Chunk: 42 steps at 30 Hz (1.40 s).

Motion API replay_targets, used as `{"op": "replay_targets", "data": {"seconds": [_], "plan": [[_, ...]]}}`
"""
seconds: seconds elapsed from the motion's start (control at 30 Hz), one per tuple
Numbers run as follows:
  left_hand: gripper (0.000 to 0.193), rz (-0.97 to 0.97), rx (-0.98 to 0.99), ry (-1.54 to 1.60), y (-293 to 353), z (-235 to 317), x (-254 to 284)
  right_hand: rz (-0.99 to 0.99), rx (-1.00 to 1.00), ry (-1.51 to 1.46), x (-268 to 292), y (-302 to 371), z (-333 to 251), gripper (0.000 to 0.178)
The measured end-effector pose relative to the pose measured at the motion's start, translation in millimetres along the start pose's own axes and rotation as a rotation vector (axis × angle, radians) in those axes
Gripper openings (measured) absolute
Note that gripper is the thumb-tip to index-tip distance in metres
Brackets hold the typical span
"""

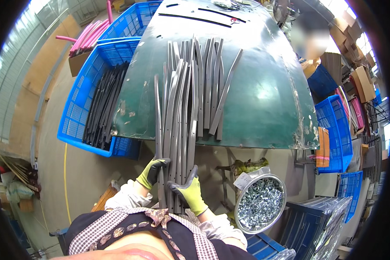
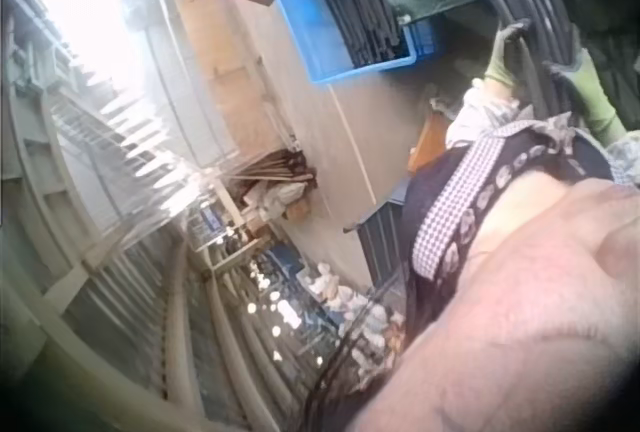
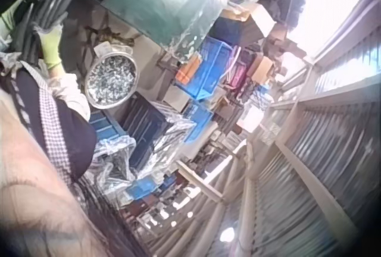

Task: The person uses pliers to attach small metal pieces to long curved metal bars, then places the finished bars into a blue crate and a larger container. The person wears gloves and an apron while working at a table in a workshop.

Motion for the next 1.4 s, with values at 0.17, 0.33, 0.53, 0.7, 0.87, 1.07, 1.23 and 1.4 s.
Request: {"op": "replay_targets", "data": {"seconds": [0.17,0.33,0.53,0.7,0.87,1.07,1.23,1.4], "plan": [[0.029,-0.116,-0.112,-0.224,-57.3,29.5,14.0,0.007,-0.008,-0.113,-18.5,-60.5,-0.6,0.105],[0.042,-0.113,-0.127,-0.4,-151.5,82.9,32.1,0.174,-0.042,0.122,-32.6,-129.9,-25.1,0.109],[0.134,0.177,-0.22,-1.652,-238.3,96.3,55.1,0.212,0.232,0.881,-51.2,-198.1,-46.4,0.088],[0.117,0.254,-0.267,-1.896,-278.5,111.8,98.7,0.105,0.19,0.981,-57.8,-247.2,-22.7,0.085],[0.106,0.412,-0.154,-1.803,-277.6,109.9,123.2,0.103,0.193,1.023,-66.3,-267.8,-23.4,0.086],[0.097,0.209,-0.171,-1.842,-191.2,103.8,140.6,0.184,0.227,1.095,-82.6,-269.1,-28.7,0.084],[0.072,0.245,-0.373,-1.565,-87.9,105.6,178.5,0.337,0.237,1.191,-83.1,-264.6,-33.3,0.086],[0.062,0.453,-0.309,-1.161,120.9,73.5,245.1,0.013,0.454,0.963,-168.4,-169.6,-90.0,0.081]]}}
Point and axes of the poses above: each hand's wrist, its own y-axis away from the middle knuckle, its own x-axis out of the back of the hand, z = x × y, the point moved 6 cm from there along -y, towards the middle knuckle, and after that the axes turned 7 degrees about -x, right-handed, at the moved point
